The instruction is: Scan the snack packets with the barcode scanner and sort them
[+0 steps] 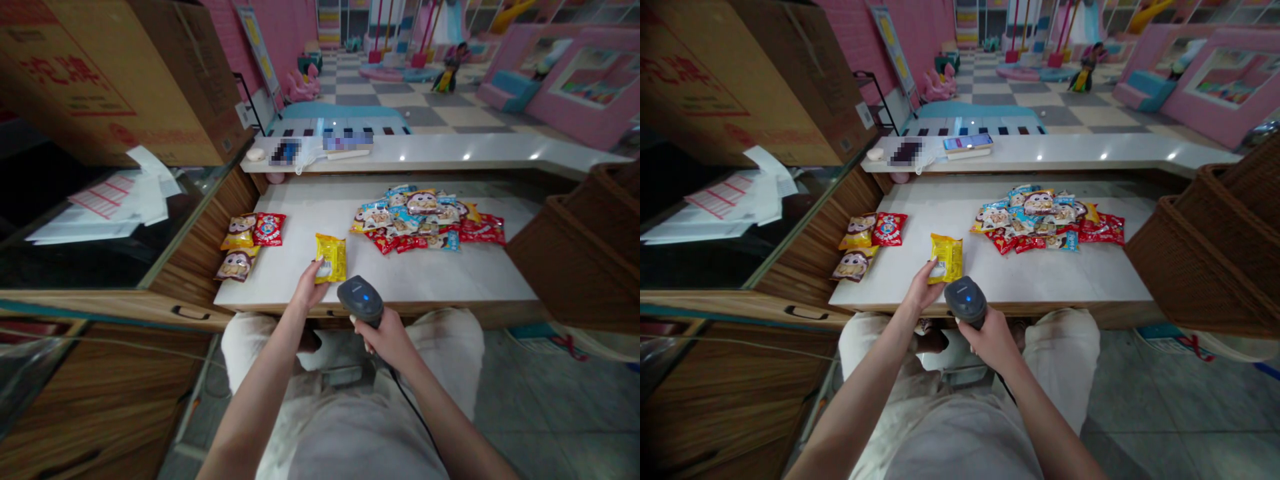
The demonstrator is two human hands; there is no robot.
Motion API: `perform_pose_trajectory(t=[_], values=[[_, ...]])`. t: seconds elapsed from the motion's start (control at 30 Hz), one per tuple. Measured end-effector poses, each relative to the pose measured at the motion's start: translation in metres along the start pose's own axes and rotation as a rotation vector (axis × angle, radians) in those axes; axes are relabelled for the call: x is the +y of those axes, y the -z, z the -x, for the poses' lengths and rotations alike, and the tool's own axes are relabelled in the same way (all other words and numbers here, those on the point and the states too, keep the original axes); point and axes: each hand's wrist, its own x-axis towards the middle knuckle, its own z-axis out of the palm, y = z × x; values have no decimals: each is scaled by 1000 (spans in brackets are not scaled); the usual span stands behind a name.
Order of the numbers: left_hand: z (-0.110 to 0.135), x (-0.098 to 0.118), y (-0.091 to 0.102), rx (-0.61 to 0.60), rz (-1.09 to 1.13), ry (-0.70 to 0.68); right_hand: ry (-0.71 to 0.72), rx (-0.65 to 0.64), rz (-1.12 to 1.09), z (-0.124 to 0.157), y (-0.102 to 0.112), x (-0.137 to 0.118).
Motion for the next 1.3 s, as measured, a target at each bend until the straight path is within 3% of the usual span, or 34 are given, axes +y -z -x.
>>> perform_pose_trajectory(t=[0.33,0.6,0.77,0.87,0.97,1.07,1.3], values=[[-5,-2,7,-26,-2,-7,5,-10,-3,-1,-2,-6],[-3,-16,23,32,-326,-308,22,-13,25,0,0,-6],[5,-8,13,43,-391,-384,16,-6,12,-1,1,-2],[10,0,0,28,-332,-340,19,5,-1,-1,1,-3],[12,3,-7,-34,-230,-201,19,5,-7,-1,1,-5],[12,2,-5,-67,-156,-107,14,0,-7,0,1,-5],[7,0,-2,-10,-51,-44,5,-5,-1,-1,0,-6]])
